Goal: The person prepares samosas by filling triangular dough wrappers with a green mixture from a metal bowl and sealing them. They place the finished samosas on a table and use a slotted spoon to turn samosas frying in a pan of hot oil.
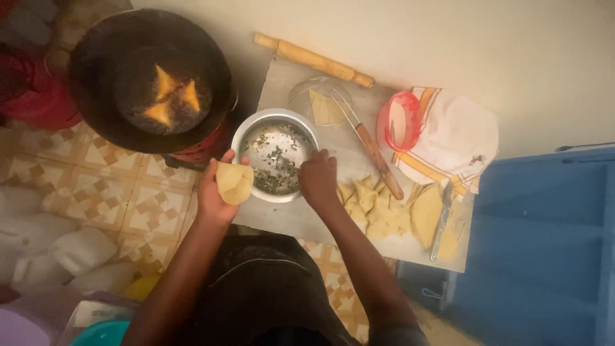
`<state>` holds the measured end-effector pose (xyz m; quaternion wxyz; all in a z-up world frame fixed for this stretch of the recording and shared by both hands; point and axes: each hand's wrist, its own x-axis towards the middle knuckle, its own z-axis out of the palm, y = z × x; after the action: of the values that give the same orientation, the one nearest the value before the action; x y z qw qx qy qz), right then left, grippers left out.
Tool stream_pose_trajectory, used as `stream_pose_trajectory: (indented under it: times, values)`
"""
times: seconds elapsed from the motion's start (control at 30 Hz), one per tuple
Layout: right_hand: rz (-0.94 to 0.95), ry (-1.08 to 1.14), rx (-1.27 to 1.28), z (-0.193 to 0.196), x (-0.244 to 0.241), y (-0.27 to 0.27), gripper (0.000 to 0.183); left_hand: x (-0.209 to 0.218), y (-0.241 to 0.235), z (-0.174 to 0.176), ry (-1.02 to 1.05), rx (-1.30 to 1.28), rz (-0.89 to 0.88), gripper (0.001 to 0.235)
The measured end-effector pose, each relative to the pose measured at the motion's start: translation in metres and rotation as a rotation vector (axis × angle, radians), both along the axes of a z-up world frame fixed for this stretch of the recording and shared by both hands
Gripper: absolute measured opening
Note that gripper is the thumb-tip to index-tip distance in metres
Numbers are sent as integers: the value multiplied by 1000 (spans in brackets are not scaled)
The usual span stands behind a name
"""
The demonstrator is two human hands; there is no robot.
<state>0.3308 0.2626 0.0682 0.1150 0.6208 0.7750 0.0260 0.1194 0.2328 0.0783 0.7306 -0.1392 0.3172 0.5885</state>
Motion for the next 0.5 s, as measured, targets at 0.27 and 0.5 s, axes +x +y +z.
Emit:
stream_pose_trajectory:
  times: [0.27,0.5]
  values:
    - [293,191,232,12,21,-7,10,23,-1,29,70,-52,29,43]
    - [439,224,466,66,42,1,15,31,-9,41,185,-47,53,50]
